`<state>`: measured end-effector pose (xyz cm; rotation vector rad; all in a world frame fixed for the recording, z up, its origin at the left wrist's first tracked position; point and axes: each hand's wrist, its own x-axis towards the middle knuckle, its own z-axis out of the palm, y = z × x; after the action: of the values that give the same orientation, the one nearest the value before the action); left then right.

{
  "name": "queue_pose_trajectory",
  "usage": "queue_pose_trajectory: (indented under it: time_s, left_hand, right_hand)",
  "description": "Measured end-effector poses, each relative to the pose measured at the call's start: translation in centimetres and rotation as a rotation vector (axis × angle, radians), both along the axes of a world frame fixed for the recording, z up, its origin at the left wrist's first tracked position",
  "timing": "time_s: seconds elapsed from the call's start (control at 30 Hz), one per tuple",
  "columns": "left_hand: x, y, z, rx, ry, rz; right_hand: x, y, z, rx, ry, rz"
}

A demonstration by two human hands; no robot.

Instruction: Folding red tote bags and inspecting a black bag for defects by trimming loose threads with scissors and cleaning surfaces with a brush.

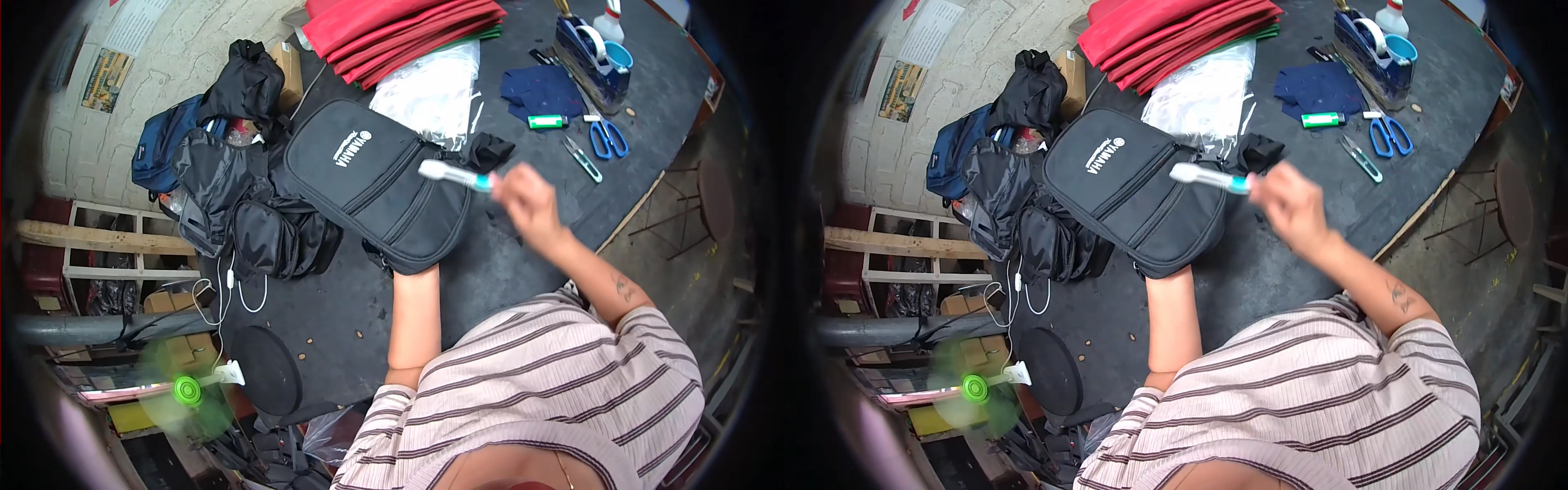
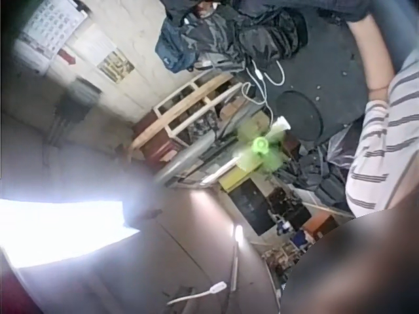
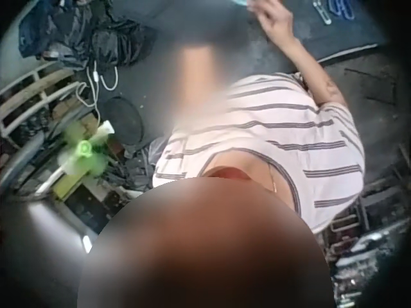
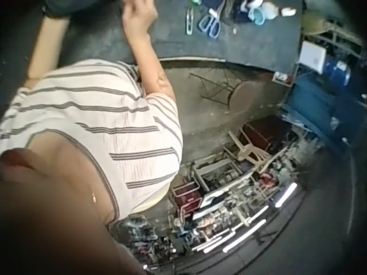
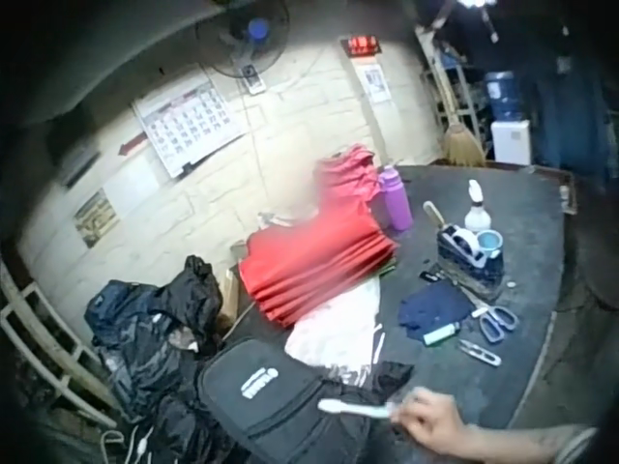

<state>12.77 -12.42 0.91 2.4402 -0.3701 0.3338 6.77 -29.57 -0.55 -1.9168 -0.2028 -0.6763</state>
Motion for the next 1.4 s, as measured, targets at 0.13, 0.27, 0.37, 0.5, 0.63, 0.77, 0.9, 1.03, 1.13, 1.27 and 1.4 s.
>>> queue_pose_trajectory:
  time_s: [0.13, 0.27, 0.37, 0.5, 0.63, 0.77, 0.9, 1.03, 1.13, 1.27, 1.4]
  left_hand:
    - [0.8, 1.5, -2.4, -1.802, 0.584, -0.345]
    - [1.2, 2.4, -5.2, -1.933, 0.574, -0.488]
    - [2.0, 2.9, -6.4, -2.06, 0.542, -0.862]
    - [2.8, 3.1, -5.9, -2.164, 0.535, -0.994]
    - [3.5, 1.4, -4.3, -2.154, 0.481, -1.034]
    - [2.9, 2.3, -2.6, -2.17, 0.545, -0.902]
    - [1.8, 3.8, -1.7, -2.2, 0.653, -0.75]
    - [2.6, 3.5, -1.6, -2.194, 0.679, -0.764]
    - [3.1, 3.1, -1.9, -2.186, 0.69, -0.784]
    - [2.8, 2.6, -2.0, -2.177, 0.709, -0.783]
    - [2.7, 2.3, -1.9, -2.17, 0.751, -0.761]
  right_hand:
    - [0.2, 0.0, -0.4, -0.165, -0.191, 0.122]
    - [2.5, -0.4, -0.6, -0.08, -0.074, -0.025]
    - [2.8, 0.3, 0.4, -0.356, -0.327, 0.295]
    - [5.7, -1.7, 2.6, -0.062, -0.051, 0.154]
    - [6.0, -1.0, 3.2, -0.161, -0.079, 0.296]
    - [6.2, -0.2, 4.2, -0.221, -0.074, 0.262]
    - [7.6, -3.3, 4.5, -0.136, -0.27, -0.316]
    - [7.6, -3.6, 3.5, -0.588, -0.31, 0.244]
    - [7.3, -2.3, 5.4, -0.39, -0.285, -0.168]
    - [7.4, 1.2, 9.0, -0.732, -0.588, 0.107]
    - [9.9, 0.6, 10.1, -0.482, -0.419, -0.204]
